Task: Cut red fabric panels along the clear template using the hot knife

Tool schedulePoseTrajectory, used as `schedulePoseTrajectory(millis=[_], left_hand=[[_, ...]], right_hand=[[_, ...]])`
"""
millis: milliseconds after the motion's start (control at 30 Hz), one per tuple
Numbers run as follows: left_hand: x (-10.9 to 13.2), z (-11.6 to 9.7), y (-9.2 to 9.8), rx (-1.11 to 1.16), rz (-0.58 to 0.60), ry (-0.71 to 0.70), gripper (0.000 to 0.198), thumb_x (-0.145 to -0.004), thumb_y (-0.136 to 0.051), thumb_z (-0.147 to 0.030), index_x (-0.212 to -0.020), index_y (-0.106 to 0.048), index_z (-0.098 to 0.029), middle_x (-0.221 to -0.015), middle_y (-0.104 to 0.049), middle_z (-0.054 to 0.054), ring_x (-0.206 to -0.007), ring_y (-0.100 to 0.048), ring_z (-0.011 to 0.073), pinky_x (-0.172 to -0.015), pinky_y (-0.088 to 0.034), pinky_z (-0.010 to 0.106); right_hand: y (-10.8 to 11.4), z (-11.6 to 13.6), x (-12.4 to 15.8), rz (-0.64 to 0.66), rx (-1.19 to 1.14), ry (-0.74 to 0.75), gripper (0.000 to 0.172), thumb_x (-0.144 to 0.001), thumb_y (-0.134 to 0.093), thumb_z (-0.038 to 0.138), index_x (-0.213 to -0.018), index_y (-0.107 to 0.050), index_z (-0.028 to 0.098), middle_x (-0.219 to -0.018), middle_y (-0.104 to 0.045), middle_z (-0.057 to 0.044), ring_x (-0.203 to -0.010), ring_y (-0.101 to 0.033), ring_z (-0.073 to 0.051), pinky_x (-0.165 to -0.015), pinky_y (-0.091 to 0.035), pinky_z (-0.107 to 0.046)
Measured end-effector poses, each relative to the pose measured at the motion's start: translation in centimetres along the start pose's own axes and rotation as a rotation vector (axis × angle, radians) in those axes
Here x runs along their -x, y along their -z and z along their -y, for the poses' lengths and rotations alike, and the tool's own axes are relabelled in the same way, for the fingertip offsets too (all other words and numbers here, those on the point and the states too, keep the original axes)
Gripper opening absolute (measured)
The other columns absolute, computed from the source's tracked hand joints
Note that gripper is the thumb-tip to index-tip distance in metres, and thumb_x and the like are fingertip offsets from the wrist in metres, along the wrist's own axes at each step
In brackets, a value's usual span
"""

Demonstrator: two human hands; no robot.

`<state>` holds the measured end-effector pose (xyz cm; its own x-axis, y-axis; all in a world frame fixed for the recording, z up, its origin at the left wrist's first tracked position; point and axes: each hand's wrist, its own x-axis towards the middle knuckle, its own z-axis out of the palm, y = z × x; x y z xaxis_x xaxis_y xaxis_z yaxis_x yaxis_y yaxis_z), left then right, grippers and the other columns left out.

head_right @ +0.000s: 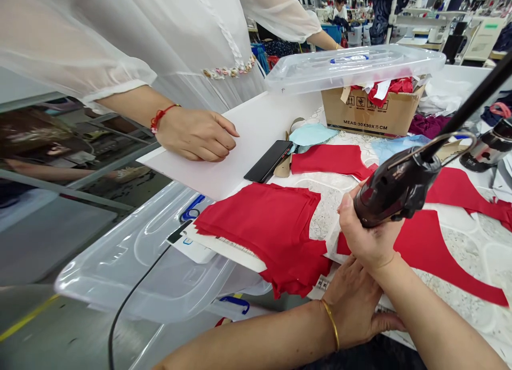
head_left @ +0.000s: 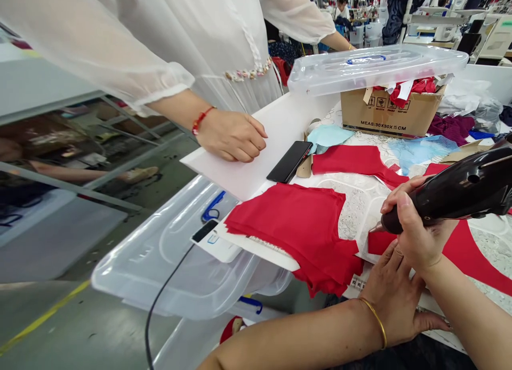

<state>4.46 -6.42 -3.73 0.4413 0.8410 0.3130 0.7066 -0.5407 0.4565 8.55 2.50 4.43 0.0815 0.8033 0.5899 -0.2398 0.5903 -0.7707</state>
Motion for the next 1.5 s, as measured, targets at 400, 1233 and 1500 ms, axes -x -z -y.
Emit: schedulePoseTrajectory(millis=[400,1233,1500], left_hand=[[0.2,0.1,-0.2,0.089,-0.011,0.008,0.090,-0.101,-0.025,-0.078,-0.165,-0.022,-0.015,-0.163,-0.043,0.016,-0.147,-0.046,0.0348,-0.117,-0.045,0.049],[0.0,-0.1,0.3,-0.042,-0.050,-0.024,0.096,-0.097,-0.044,-0.078,-0.164,-0.024,-0.013,-0.162,-0.043,0.019,-0.150,-0.041,0.0349,-0.121,-0.038,0.049],[-0.8,1.8,1.0,-0.234,-0.025,-0.025,0.097,-0.095,-0.039,-0.081,-0.153,-0.043,-0.003,-0.160,-0.044,0.024,-0.151,-0.040,0.0369,-0.122,-0.038,0.046]], right_hand=[[1.0,2.3,1.7,0.094,-0.074,-0.082,0.016,-0.092,-0.070,0.029,-0.104,-0.061,0.028,-0.072,-0.061,0.005,-0.055,-0.058,-0.013,-0.049,-0.053,-0.028],[0.8,1.2,1.1,0.084,-0.071,-0.050,0.012,-0.091,-0.068,0.026,-0.096,-0.058,0.025,-0.069,-0.063,0.006,-0.057,-0.061,-0.013,-0.055,-0.054,-0.030],[2.6,-0.9,-3.3,-0.114,0.003,0.078,0.024,-0.085,-0.074,0.031,-0.099,-0.056,0.024,-0.062,-0.062,0.009,-0.047,-0.060,-0.013,-0.050,-0.053,-0.029]])
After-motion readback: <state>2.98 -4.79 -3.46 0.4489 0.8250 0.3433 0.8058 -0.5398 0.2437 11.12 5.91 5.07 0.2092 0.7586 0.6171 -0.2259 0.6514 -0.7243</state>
